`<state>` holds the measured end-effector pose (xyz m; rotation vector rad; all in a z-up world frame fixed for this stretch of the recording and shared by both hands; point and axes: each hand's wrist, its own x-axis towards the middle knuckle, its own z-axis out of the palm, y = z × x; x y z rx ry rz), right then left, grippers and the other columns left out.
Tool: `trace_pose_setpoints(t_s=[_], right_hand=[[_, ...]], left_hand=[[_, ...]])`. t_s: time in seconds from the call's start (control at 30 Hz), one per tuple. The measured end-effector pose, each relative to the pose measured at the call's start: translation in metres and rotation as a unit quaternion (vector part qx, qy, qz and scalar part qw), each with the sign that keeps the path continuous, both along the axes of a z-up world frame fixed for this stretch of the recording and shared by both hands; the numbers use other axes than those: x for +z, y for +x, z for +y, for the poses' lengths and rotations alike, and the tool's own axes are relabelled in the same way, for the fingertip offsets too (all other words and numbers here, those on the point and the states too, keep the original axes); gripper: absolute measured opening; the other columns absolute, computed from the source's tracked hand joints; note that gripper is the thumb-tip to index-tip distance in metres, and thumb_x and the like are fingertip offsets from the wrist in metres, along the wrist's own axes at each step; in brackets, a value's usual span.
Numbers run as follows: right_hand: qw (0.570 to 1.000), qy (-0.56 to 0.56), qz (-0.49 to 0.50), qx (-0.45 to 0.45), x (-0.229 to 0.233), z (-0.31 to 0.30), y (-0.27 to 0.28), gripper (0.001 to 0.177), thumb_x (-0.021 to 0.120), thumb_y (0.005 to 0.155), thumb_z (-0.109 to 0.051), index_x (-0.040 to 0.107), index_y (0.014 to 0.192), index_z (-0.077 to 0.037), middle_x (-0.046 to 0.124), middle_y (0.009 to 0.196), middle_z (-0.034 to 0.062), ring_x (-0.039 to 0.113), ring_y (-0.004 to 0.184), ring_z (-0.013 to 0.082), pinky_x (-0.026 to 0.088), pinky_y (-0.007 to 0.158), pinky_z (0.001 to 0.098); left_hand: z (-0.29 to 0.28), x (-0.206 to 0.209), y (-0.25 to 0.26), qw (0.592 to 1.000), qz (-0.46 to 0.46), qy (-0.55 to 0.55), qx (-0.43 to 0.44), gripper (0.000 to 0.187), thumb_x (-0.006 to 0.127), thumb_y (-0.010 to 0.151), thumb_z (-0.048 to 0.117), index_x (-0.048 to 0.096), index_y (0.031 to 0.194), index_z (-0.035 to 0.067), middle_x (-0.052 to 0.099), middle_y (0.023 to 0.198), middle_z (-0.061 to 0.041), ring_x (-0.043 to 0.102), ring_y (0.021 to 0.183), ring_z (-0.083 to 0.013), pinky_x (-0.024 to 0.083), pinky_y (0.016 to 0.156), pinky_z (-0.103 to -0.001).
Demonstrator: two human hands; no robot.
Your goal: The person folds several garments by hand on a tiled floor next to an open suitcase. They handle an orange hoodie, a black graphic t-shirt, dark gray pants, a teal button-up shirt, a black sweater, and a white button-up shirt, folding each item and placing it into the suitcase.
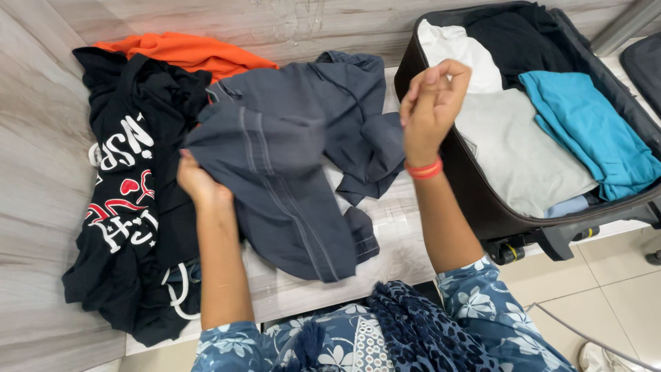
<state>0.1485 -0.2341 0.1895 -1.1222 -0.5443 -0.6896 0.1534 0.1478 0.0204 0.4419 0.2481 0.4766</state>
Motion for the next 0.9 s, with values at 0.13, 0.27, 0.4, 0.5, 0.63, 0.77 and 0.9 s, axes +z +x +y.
trace_pose_setpoints(t_s=[0.13, 0.27, 0.4, 0.5, 0.63, 0.77, 0.9], right_hand=[[0.968, -0.194, 0.152, -0.049, 0.009, -0.028, 0.008, 0.015, 0.064, 0.108, -0.019, 0.059, 0.108, -0.004, 0.062, 0.074, 0.0030, 0.050, 0.051, 0.0061, 0.036, 0.044, 0.0204], [0.823, -0.497, 0.272, -0.037, -0.047, -0.027, 0.022, 0.025, 0.074, 0.088, -0.023, 0.073, 0.104, -0.005, 0.074, 0.084, 0.0069, 0.070, 0.067, 0.0136, 0.055, 0.061, 0.0312], [0.720, -0.680, 0.094, -0.102, -0.129, 0.000, 0.026, 0.039, 0.087, 0.072, -0.031, 0.077, 0.100, -0.006, 0.073, 0.094, 0.0119, 0.067, 0.093, 0.0286, 0.052, 0.080, 0.0422], [0.626, -0.754, 0.041, -0.197, -0.162, 0.018, 0.017, 0.019, 0.084, 0.069, -0.024, 0.081, 0.084, -0.012, 0.073, 0.085, 0.0075, 0.066, 0.092, 0.0282, 0.049, 0.077, 0.0430], [0.742, -0.641, 0.195, -0.038, -0.127, 0.002, 0.005, 0.007, 0.076, 0.087, -0.016, 0.077, 0.089, -0.009, 0.069, 0.076, 0.0046, 0.063, 0.075, 0.0185, 0.049, 0.070, 0.0338], [0.896, -0.369, 0.244, 0.050, -0.047, -0.044, -0.024, 0.007, 0.073, 0.098, -0.010, 0.073, 0.103, -0.004, 0.067, 0.084, -0.0022, 0.056, 0.075, 0.0038, 0.046, 0.068, 0.0212], [0.930, -0.257, 0.201, -0.168, 0.011, -0.076, -0.048, 0.010, 0.074, 0.100, -0.012, 0.075, 0.108, -0.006, 0.069, 0.092, -0.0002, 0.057, 0.078, 0.0061, 0.045, 0.073, 0.0220]], left_hand=[[0.056, 0.053, -0.021, 0.986, 0.013, 0.117, 0.121, 0.037, 0.046, 0.102, 0.010, 0.046, 0.139, 0.010, 0.051, 0.144, -0.018, 0.056, 0.132, -0.0310, 0.051, 0.115, -0.048], [0.030, 0.085, -0.047, 0.754, 0.078, 0.579, 0.299, 0.065, 0.070, 0.104, 0.006, 0.035, 0.158, 0.005, 0.017, 0.168, -0.024, 0.019, 0.154, -0.0318, 0.019, 0.129, -0.049], [-0.058, 0.065, -0.063, 0.657, 0.052, 0.709, 0.253, 0.026, 0.066, 0.104, 0.013, 0.063, 0.128, 0.005, 0.058, 0.146, -0.011, 0.051, 0.139, -0.0288, 0.034, 0.121, -0.044], [-0.121, -0.012, -0.037, 0.737, 0.084, 0.660, -0.117, 0.030, 0.057, 0.094, 0.008, 0.070, 0.121, 0.010, 0.073, 0.121, -0.005, 0.068, 0.108, -0.0180, 0.050, 0.095, -0.030], [-0.161, -0.128, 0.024, 0.837, 0.201, 0.476, -0.179, 0.048, 0.054, 0.086, -0.004, 0.059, 0.132, 0.009, 0.055, 0.138, -0.012, 0.055, 0.125, -0.0221, 0.044, 0.103, -0.034], [-0.193, -0.154, 0.067, 0.950, 0.248, 0.121, -0.148, 0.036, 0.049, 0.090, -0.003, 0.051, 0.121, 0.015, 0.054, 0.124, -0.015, 0.060, 0.113, -0.0274, 0.055, 0.093, -0.046], [-0.203, -0.121, 0.072, 0.940, 0.090, -0.051, -0.325, 0.029, 0.057, 0.094, 0.011, 0.053, 0.123, 0.011, 0.063, 0.118, -0.012, 0.063, 0.106, -0.0236, 0.056, 0.084, -0.042]])
